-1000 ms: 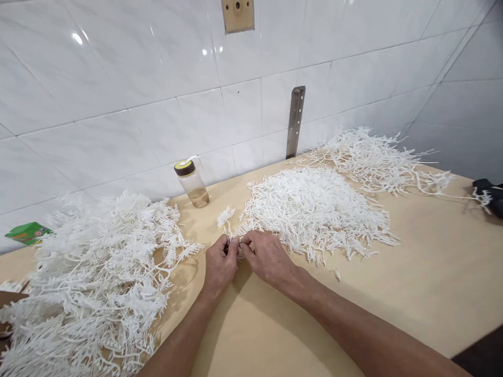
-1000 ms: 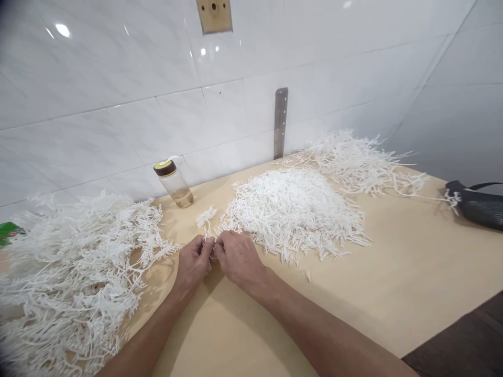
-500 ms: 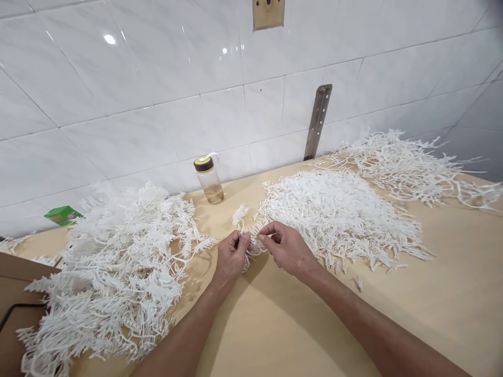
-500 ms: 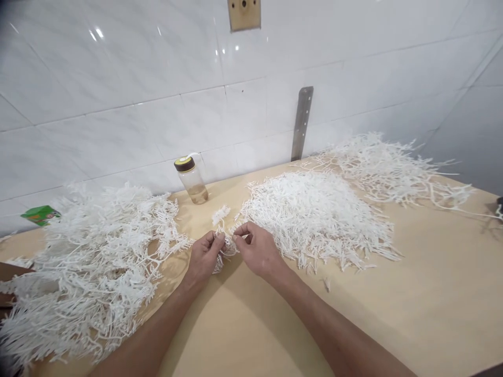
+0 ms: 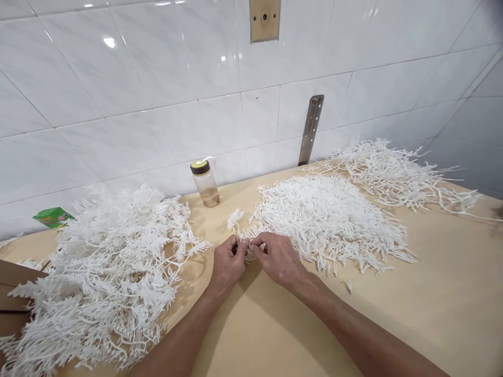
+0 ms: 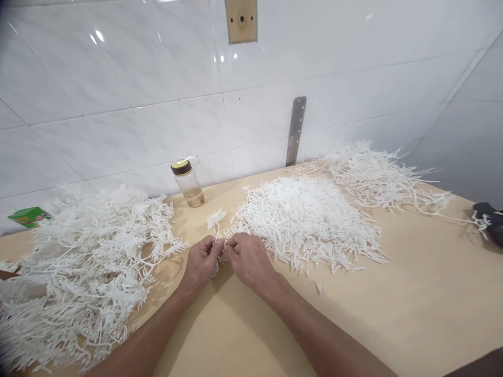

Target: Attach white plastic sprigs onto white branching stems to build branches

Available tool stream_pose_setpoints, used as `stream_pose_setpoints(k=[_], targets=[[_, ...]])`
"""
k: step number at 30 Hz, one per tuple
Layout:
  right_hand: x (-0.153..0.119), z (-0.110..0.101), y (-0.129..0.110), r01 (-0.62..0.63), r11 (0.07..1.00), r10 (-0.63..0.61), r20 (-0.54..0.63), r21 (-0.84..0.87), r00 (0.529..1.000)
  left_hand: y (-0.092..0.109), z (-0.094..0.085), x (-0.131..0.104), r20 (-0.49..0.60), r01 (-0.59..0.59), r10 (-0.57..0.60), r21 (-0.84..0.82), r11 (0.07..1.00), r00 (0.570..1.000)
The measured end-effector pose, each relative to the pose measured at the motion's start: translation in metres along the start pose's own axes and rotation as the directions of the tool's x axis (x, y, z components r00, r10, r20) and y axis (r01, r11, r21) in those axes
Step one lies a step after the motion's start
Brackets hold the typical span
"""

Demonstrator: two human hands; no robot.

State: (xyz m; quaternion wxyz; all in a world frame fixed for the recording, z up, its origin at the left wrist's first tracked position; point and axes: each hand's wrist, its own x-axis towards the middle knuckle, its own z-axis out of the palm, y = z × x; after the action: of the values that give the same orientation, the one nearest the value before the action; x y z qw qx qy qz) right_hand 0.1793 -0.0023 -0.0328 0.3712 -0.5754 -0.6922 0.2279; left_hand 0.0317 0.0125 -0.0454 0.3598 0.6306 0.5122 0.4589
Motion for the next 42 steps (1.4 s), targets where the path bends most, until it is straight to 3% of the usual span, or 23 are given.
stream_pose_setpoints(k=[4, 10, 13, 19, 24, 30, 32, 34, 37, 39, 42], targets=[[-0.002, 0.0, -0.004, 0.033, 0.999, -0.034, -0.014, -0.015, 0.999, 0.0, 0.001, -0.001, -0.004, -0.029, 0.029, 0.005, 1.0, 1.0], [0.001, -0.009, -0.009, -0.191, 0.974, 0.172, 0.148, 0.119, 0.974, -0.009, -0.001, 0.001, 0.049, -0.011, 0.012, -0.013, 1.0, 0.999], [0.002, -0.011, -0.009, -0.251, 0.957, 0.219, 0.208, 0.144, 0.953, -0.008, -0.001, 0.001, 0.046, -0.027, 0.027, -0.006, 1.0, 0.999], [0.001, -0.002, -0.007, -0.118, 0.991, 0.112, 0.102, 0.06, 0.989, -0.002, 0.0, -0.002, 0.039, -0.002, 0.003, -0.03, 1.0, 0.999], [-0.001, 0.011, -0.006, -0.067, 0.996, 0.064, 0.053, 0.058, 0.997, -0.004, 0.0, -0.004, -0.053, -0.096, 0.107, 0.175, 0.98, 0.993], [0.003, 0.016, -0.006, -0.221, 0.964, 0.22, 0.024, 0.145, 0.975, 0.001, -0.001, -0.007, -0.081, -0.35, 0.388, 0.293, 0.89, 0.918], [0.004, 0.014, -0.005, -0.289, 0.936, 0.289, 0.028, 0.201, 0.957, 0.001, -0.001, -0.008, -0.046, -0.393, 0.418, 0.263, 0.881, 0.907], [0.004, 0.009, -0.005, -0.337, 0.899, 0.335, 0.058, 0.28, 0.94, 0.0, -0.001, -0.008, -0.022, -0.328, 0.338, 0.197, 0.924, 0.941], [0.003, 0.002, -0.003, -0.33, 0.889, 0.336, 0.039, 0.317, 0.941, -0.003, -0.002, -0.004, -0.046, -0.105, 0.107, 0.05, 0.993, 0.993], [0.003, -0.003, 0.0, -0.261, 0.928, 0.285, -0.056, 0.265, 0.957, -0.003, -0.003, 0.0, -0.074, -0.002, -0.002, -0.048, 0.999, 0.997], [0.007, -0.016, 0.009, -0.145, 0.984, 0.166, -0.224, 0.107, 0.96, -0.002, -0.004, 0.003, -0.09, 0.049, -0.061, -0.129, 0.99, 0.994]])
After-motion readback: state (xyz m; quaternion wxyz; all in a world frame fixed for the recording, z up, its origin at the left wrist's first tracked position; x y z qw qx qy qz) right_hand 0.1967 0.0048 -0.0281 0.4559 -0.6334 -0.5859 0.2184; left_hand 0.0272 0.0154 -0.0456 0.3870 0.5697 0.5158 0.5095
